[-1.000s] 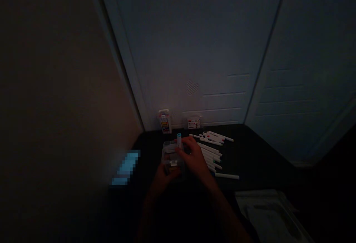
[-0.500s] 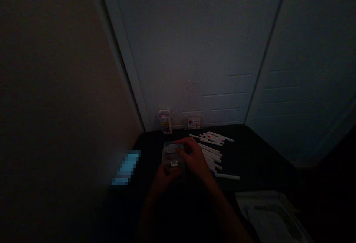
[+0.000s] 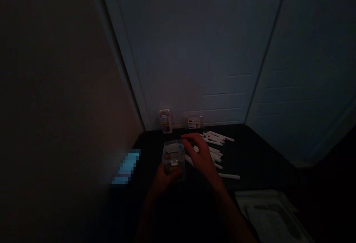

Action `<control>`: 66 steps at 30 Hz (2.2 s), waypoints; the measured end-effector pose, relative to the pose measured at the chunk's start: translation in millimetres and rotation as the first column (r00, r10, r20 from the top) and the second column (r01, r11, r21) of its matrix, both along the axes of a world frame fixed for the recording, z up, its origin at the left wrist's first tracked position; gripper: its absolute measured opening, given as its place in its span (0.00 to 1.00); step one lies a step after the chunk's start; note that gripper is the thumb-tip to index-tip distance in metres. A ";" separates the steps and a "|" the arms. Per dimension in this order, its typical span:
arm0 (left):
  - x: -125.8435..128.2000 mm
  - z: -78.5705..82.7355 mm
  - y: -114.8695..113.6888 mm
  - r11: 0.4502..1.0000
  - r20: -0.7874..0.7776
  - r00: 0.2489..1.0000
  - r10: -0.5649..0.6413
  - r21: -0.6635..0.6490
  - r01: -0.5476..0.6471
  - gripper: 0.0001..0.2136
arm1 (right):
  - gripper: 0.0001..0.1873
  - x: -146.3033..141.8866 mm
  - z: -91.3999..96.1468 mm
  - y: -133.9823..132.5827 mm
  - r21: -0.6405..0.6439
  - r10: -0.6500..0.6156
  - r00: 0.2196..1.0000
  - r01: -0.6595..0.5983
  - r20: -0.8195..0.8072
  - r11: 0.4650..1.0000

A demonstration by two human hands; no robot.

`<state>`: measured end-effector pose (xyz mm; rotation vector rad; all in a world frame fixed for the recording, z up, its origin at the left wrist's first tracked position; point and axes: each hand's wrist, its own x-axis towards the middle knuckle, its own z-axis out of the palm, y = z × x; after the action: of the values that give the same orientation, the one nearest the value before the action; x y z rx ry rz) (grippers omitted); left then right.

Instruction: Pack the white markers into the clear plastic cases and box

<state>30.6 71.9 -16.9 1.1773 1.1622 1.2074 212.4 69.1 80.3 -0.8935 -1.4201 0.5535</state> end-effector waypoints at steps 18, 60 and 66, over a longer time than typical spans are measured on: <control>2.1 6.2 -3.7 1.000 -0.003 1.000 0.003 -0.008 -0.003 0.34 | 0.08 53.3 -39.3 15.9 -0.483 0.240 0.608 0.272 0.757 0.832; -1.7 -5.1 2.0 1.000 0.013 1.000 -0.001 -0.023 0.001 0.35 | 0.17 27.7 23.0 -17.2 0.000 -0.013 0.886 0.014 -0.464 1.000; -0.9 -2.2 0.3 0.999 0.016 1.000 0.020 -0.038 -0.019 0.38 | 0.14 9.8 21.2 -18.7 0.000 0.089 0.877 -0.101 -0.472 0.995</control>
<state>29.7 72.2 -19.1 1.1285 1.1819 1.2027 222.2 50.4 101.5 -0.6494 -1.0140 0.8046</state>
